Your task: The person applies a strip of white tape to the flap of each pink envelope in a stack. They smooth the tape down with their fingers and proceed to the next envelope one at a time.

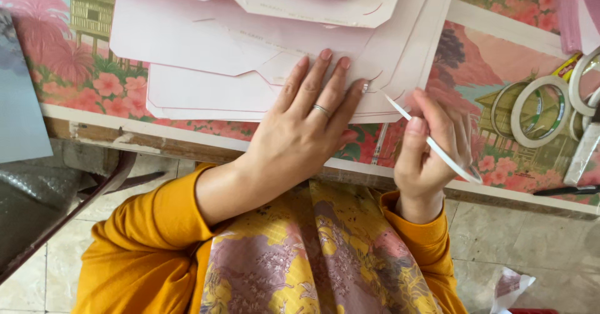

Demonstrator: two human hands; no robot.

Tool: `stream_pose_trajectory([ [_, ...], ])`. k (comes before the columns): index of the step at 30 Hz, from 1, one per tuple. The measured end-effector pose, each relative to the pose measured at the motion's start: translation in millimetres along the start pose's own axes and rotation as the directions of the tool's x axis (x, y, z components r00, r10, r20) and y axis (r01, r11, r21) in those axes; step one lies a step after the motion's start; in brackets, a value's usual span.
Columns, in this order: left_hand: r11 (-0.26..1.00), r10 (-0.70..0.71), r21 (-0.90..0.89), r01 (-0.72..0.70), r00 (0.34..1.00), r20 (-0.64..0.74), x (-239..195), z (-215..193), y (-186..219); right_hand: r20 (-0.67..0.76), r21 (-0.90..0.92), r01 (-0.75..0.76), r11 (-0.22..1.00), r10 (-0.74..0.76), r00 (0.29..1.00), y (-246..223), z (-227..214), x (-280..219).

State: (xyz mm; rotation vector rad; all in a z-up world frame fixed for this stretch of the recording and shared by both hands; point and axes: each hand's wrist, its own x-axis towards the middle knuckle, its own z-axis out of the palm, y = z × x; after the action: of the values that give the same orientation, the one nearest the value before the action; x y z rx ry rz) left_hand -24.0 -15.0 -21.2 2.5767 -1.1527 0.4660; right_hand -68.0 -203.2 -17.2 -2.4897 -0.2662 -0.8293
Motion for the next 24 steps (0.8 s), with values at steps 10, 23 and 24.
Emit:
stream_pose_trajectory([
  [10, 0.993, -0.024, -0.114, 0.010, 0.992, -0.121, -30.8, -38.9, -42.3, 0.196, 0.372, -0.366, 0.853, 0.313, 0.929, -42.8, 7.7, 0.6],
  [23, 0.985, 0.165, -0.028, -0.170, 0.976, -0.142, -48.1, -28.9, -57.1, 0.167, 0.038, -0.080, 0.996, 0.073, 0.983, -31.3, 2.0, 15.5],
  [24, 0.986, 0.166, -0.012, -0.169, 0.976, -0.143, -48.8, -28.4, -56.5, 0.073, -0.064, -0.059, 0.996, 0.064, 0.995, -20.6, -2.6, 10.0],
])
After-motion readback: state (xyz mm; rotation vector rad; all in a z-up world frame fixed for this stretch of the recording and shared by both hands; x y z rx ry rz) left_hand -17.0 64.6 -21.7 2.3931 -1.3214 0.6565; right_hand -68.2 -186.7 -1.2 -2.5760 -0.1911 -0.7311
